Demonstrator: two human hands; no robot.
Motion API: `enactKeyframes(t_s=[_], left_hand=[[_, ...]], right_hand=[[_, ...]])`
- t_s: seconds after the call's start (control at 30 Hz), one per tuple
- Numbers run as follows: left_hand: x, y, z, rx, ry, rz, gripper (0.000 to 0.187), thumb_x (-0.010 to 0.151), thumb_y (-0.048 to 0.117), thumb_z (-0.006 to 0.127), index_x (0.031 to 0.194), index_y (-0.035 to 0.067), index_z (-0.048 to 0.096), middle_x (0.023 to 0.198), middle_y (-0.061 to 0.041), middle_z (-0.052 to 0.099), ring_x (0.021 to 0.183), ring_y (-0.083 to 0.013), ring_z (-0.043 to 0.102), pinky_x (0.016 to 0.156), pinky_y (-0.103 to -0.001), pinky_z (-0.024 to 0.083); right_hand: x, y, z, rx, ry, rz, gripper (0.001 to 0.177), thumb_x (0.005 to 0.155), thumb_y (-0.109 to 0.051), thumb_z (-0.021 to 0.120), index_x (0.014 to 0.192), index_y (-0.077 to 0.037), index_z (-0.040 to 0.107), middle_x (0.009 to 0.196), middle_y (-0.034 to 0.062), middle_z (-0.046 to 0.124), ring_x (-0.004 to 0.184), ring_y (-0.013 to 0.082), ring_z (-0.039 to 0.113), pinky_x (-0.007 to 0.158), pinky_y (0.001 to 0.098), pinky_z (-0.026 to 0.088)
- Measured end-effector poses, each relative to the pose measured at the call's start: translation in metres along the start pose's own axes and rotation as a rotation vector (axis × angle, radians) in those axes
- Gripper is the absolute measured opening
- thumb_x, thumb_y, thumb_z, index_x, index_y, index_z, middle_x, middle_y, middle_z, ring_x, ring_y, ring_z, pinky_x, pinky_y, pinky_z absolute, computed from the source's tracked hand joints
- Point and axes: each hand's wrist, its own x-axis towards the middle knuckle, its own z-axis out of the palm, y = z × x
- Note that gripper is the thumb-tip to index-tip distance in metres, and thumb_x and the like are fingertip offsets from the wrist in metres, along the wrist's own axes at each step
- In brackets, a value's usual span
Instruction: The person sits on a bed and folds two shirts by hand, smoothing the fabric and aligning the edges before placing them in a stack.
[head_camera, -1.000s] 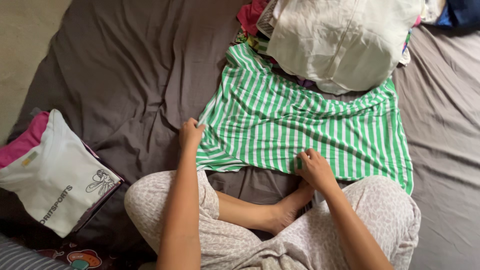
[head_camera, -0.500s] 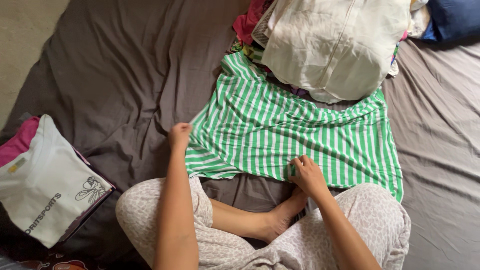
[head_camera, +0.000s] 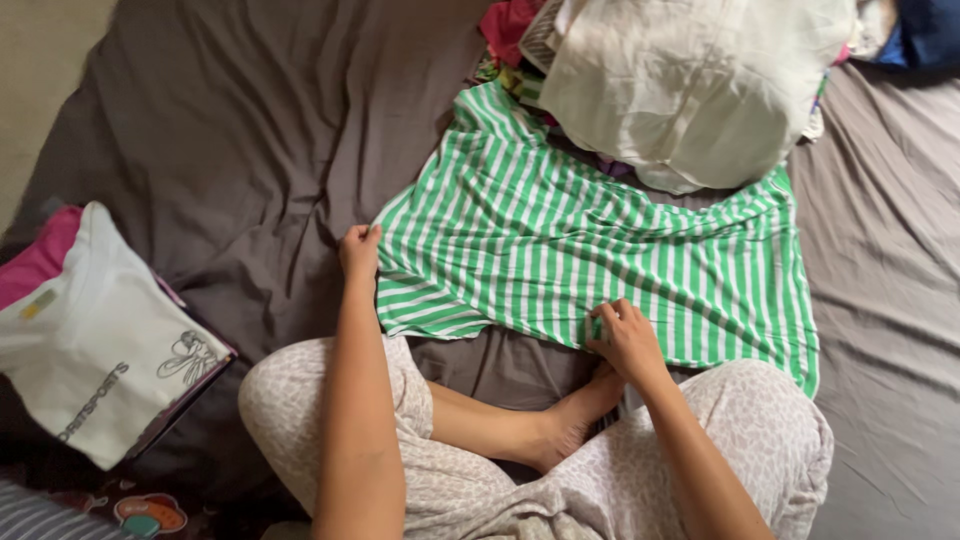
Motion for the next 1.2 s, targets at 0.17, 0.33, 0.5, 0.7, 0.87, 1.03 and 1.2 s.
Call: enactKeyframes(t_s=[0.17, 0.33, 0.5, 0.7, 0.87, 1.03, 1.2], left_hand=[[-0.007, 0.014, -0.010, -0.283, 0.021, -0.101, 0.033, 0.087, 0.030, 0.078, 0.103, 0.001, 0.074, 0.100, -0.013, 0.077, 0.087, -0.0189, 0.068, 0.079, -0.035, 0.055], [-0.020, 0.031, -0.018, 0.288, -0.144, -0.097, 0.060, 0.065, 0.030, 0.093, 0.108, -0.002, 0.067, 0.099, -0.018, 0.075, 0.089, -0.0277, 0.072, 0.080, -0.039, 0.055], [-0.009, 0.004, -0.022, 0.506, -0.306, -0.117, 0.067, 0.068, 0.032, 0.092, 0.117, -0.005, 0.066, 0.108, -0.025, 0.073, 0.095, -0.0344, 0.074, 0.082, -0.045, 0.058], [-0.013, 0.003, -0.021, 0.457, -0.143, -0.024, 0.061, 0.082, 0.047, 0.084, 0.113, -0.005, 0.074, 0.110, -0.026, 0.075, 0.101, -0.0396, 0.070, 0.088, -0.048, 0.055], [-0.019, 0.002, -0.028, 0.440, -0.395, -0.224, 0.068, 0.067, 0.046, 0.089, 0.107, -0.007, 0.074, 0.100, -0.024, 0.076, 0.094, -0.0364, 0.077, 0.085, -0.047, 0.058], [-0.023, 0.002, -0.028, 0.447, -0.279, -0.290, 0.071, 0.084, 0.059, 0.069, 0.110, -0.007, 0.073, 0.102, -0.027, 0.075, 0.095, -0.0417, 0.077, 0.083, -0.051, 0.060], [-0.023, -0.002, -0.027, 0.557, -0.300, -0.244, 0.079, 0.080, 0.060, 0.078, 0.115, -0.011, 0.071, 0.115, -0.030, 0.071, 0.111, -0.0426, 0.069, 0.094, -0.049, 0.054]], right_hand=[[0.001, -0.002, -0.001, -0.005, -0.026, 0.026, 0.053, 0.068, -0.021, 0.087, 0.113, -0.013, 0.061, 0.105, 0.0124, 0.058, 0.099, 0.0336, 0.061, 0.085, 0.0454, 0.050], [0.001, -0.001, -0.001, 0.013, -0.018, 0.034, 0.054, 0.067, -0.021, 0.088, 0.113, -0.013, 0.062, 0.104, 0.0115, 0.057, 0.097, 0.0331, 0.061, 0.084, 0.0449, 0.051], [0.002, -0.003, -0.002, 0.002, -0.016, 0.037, 0.054, 0.066, -0.021, 0.088, 0.112, -0.012, 0.062, 0.104, 0.0121, 0.057, 0.098, 0.0337, 0.061, 0.085, 0.0450, 0.051], [0.002, -0.002, -0.001, 0.001, -0.038, 0.068, 0.055, 0.066, -0.021, 0.088, 0.114, -0.013, 0.061, 0.106, 0.0111, 0.058, 0.100, 0.0329, 0.061, 0.086, 0.0447, 0.050], [0.002, -0.001, 0.000, 0.000, -0.028, 0.054, 0.055, 0.066, -0.021, 0.088, 0.113, -0.013, 0.061, 0.108, 0.0118, 0.058, 0.099, 0.0332, 0.061, 0.085, 0.0448, 0.051], [0.002, 0.001, 0.002, -0.021, -0.047, 0.070, 0.054, 0.067, -0.021, 0.088, 0.114, -0.014, 0.061, 0.105, 0.0102, 0.057, 0.098, 0.0313, 0.061, 0.085, 0.0437, 0.051], [0.000, 0.001, 0.003, -0.007, -0.021, 0.054, 0.055, 0.067, -0.021, 0.088, 0.114, -0.014, 0.061, 0.106, 0.0103, 0.057, 0.098, 0.0317, 0.061, 0.085, 0.0438, 0.051]])
